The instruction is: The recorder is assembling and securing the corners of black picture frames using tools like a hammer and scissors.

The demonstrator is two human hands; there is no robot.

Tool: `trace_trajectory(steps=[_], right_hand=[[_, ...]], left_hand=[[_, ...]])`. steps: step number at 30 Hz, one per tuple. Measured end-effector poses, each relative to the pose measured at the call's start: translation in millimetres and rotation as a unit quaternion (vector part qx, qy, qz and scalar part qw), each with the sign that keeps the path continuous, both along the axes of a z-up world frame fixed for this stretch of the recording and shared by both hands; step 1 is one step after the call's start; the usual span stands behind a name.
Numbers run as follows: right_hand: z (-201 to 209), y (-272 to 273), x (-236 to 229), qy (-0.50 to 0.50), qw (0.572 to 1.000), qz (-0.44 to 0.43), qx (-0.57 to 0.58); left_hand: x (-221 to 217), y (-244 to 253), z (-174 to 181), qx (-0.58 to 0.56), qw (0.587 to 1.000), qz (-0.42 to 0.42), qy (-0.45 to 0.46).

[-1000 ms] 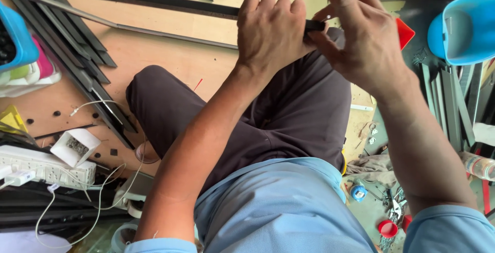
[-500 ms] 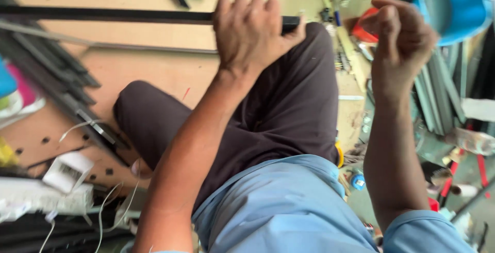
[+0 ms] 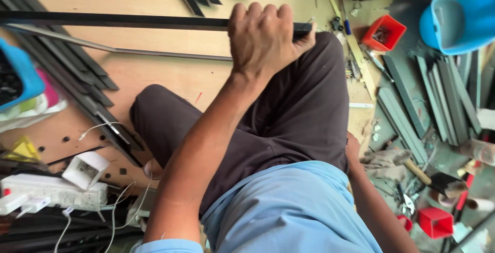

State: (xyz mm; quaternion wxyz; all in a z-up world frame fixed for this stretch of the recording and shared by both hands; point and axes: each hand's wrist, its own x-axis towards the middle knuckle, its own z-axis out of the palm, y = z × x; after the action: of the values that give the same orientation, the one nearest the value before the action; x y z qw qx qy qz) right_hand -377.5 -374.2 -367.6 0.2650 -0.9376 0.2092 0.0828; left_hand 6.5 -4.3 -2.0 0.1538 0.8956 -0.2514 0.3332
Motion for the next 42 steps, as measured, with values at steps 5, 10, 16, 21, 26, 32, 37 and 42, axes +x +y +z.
trace_trajectory(steps=[5, 10, 16, 21, 26, 32, 37, 42], right_hand=[[11, 8, 13, -0.005, 1.0, 0.021, 0.007], [128, 51, 46, 0.018, 0.987, 0.013, -0.162], [218, 81, 56, 0.088, 0.986, -0.101, -0.101], [94, 75, -13, -0.017, 1.0, 0.016, 0.005], [33, 67, -18, 0.026, 0.998, -0.021, 0.046], [152, 91, 20, 0.02, 0.997, -0.052, -0.051], [205, 97, 14, -0.043, 0.988, 0.0, -0.149], [170, 80, -48, 0.191, 0.949, 0.044, -0.248]], left_hand=[[-2, 5, 2, 0.002, 1.0, -0.006, 0.019], [-10, 10, 10, -0.009, 0.999, -0.022, 0.031], [-6, 16, 33, 0.009, 0.998, -0.046, -0.036], [-5, 19, 29, 0.02, 0.997, -0.045, -0.052], [-1, 17, 20, 0.032, 0.995, -0.04, -0.084], [-10, 17, 13, 0.025, 0.999, -0.031, -0.023], [-6, 12, 7, 0.021, 0.999, 0.0, -0.026], [-4, 7, 8, 0.008, 1.0, -0.009, 0.009]])
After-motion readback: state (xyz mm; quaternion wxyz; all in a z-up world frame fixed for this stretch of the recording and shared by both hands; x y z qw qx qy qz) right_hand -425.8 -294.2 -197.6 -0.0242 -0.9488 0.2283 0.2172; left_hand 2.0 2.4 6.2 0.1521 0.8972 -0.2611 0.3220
